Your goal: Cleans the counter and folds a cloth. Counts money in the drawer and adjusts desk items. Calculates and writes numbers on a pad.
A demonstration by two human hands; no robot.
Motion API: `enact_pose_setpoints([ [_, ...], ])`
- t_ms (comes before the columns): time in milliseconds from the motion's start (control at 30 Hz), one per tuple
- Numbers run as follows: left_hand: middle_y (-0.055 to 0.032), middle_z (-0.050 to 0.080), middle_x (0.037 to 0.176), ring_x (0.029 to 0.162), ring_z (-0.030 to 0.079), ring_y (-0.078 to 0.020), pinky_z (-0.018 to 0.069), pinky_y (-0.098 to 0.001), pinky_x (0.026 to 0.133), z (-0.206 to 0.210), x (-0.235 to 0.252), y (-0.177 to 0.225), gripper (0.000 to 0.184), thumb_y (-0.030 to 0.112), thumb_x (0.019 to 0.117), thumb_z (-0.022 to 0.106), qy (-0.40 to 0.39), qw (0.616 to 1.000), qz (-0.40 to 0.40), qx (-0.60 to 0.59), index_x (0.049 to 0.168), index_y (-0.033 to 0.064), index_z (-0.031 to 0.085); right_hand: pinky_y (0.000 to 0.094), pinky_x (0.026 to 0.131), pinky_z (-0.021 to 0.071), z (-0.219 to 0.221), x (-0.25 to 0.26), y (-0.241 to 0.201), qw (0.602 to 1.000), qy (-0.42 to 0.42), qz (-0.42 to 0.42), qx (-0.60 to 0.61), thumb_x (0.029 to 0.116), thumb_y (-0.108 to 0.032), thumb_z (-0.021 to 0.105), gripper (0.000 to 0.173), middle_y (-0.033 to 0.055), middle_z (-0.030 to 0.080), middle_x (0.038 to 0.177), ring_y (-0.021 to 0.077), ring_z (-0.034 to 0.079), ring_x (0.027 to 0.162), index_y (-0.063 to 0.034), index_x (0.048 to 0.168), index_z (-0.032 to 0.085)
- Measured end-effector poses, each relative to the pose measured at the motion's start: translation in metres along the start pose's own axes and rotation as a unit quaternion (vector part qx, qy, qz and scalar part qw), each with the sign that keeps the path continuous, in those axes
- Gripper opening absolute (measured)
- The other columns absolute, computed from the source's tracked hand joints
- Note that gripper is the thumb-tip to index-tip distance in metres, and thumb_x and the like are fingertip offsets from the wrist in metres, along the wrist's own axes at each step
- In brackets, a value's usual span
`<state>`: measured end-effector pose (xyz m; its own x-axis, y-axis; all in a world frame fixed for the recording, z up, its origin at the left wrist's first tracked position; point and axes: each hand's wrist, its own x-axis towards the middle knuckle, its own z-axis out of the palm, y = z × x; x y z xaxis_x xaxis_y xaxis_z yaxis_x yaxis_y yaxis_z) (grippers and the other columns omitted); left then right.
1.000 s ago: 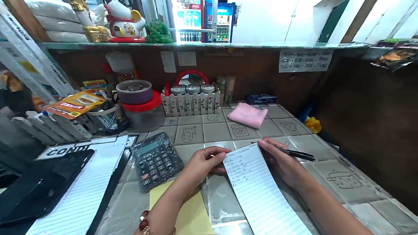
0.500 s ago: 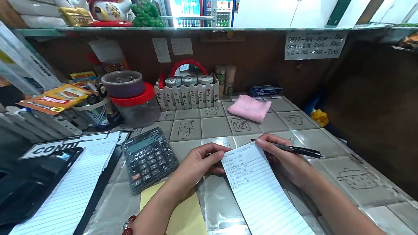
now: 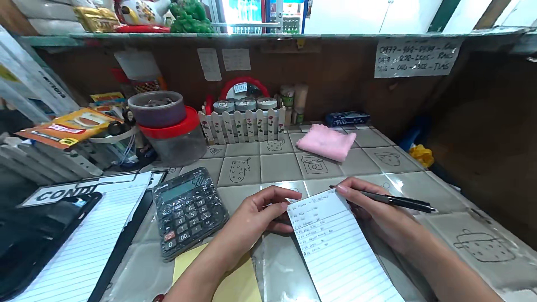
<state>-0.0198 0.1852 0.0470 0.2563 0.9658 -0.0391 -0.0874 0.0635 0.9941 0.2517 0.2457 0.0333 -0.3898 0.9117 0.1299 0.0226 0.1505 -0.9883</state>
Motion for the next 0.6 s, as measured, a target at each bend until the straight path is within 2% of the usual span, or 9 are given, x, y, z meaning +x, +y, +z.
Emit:
enact_pose_setpoints([
  [67, -0.0138, 0.071, 0.107, 0.089, 0.072, -0.0215, 0.0627, -0.0368, 0.083, 0.0009, -0.0004, 0.0000, 0.025, 0.009, 0.1041, 0.053, 0.004, 1.000, 0.000, -0.005, 0.123, 0.0077, 0.069, 0.0201, 0.058, 0.0496, -0.0016, -0.0004, 0.0001, 1.000, -0.005, 0.009, 0.008, 0.0994, -0.043, 0.064, 0.026, 0.0030, 0.064, 0.075, 0.0070, 0.058, 0.062, -0.0195, 0.096, 0.074],
  [133, -0.0136, 0.071, 0.108, 0.089, 0.073, -0.0211, 0.0628, -0.0360, 0.082, 0.0014, -0.0004, 0.0006, 0.024, 0.009, 0.1043, 0.053, 0.007, 1.000, -0.005, -0.003, 0.122, 0.0075, 0.069, 0.0237, 0.062, 0.0564, -0.0021, -0.0005, -0.0022, 0.999, -0.008, 0.022, 0.022, 0.1028, -0.050, 0.055, 0.037, 0.0055, 0.070, 0.081, 0.0101, 0.066, 0.067, -0.0172, 0.100, 0.073],
  [233, -0.0139, 0.071, 0.108, 0.088, 0.073, -0.0211, 0.0626, -0.0356, 0.082, 0.0018, 0.0000, 0.0005, 0.023, 0.009, 0.1040, 0.054, 0.012, 1.000, -0.010, -0.001, 0.121, 0.0067, 0.070, 0.0250, 0.060, 0.0566, -0.0015, 0.0001, -0.0045, 0.998, 0.002, 0.031, 0.049, 0.1053, -0.055, 0.045, 0.050, 0.0068, 0.069, 0.080, 0.0116, 0.065, 0.065, -0.0140, 0.101, 0.073],
  [300, -0.0145, 0.071, 0.109, 0.089, 0.073, -0.0218, 0.0628, -0.0362, 0.083, 0.0015, 0.0003, 0.0006, 0.023, 0.008, 0.1038, 0.054, 0.016, 1.000, -0.013, -0.002, 0.121, 0.0056, 0.069, 0.0243, 0.060, 0.0564, -0.0022, 0.0002, -0.0057, 0.998, -0.001, 0.037, 0.055, 0.1058, -0.052, 0.046, 0.047, 0.0067, 0.069, 0.080, 0.0111, 0.065, 0.065, -0.0138, 0.101, 0.073],
  [400, -0.0145, 0.071, 0.108, 0.089, 0.073, -0.0220, 0.0629, -0.0366, 0.083, 0.0010, 0.0005, -0.0006, 0.021, 0.008, 0.1035, 0.055, 0.018, 1.000, -0.012, 0.002, 0.120, 0.0052, 0.069, 0.0218, 0.060, 0.0547, -0.0032, -0.0007, -0.0050, 0.997, -0.003, 0.045, 0.054, 0.1043, -0.043, 0.055, 0.032, 0.0058, 0.069, 0.080, 0.0089, 0.064, 0.065, -0.0161, 0.099, 0.071],
  [600, -0.0165, 0.071, 0.107, 0.089, 0.073, -0.0234, 0.0628, -0.0373, 0.084, 0.0011, -0.0002, -0.0003, 0.021, 0.007, 0.1031, 0.055, 0.019, 1.000, -0.015, -0.009, 0.119, 0.0036, 0.069, 0.0221, 0.061, 0.0551, -0.0042, -0.0009, -0.0044, 0.998, -0.012, 0.045, 0.050, 0.1028, -0.044, 0.058, 0.031, 0.0063, 0.069, 0.080, 0.0097, 0.065, 0.065, -0.0169, 0.099, 0.071],
])
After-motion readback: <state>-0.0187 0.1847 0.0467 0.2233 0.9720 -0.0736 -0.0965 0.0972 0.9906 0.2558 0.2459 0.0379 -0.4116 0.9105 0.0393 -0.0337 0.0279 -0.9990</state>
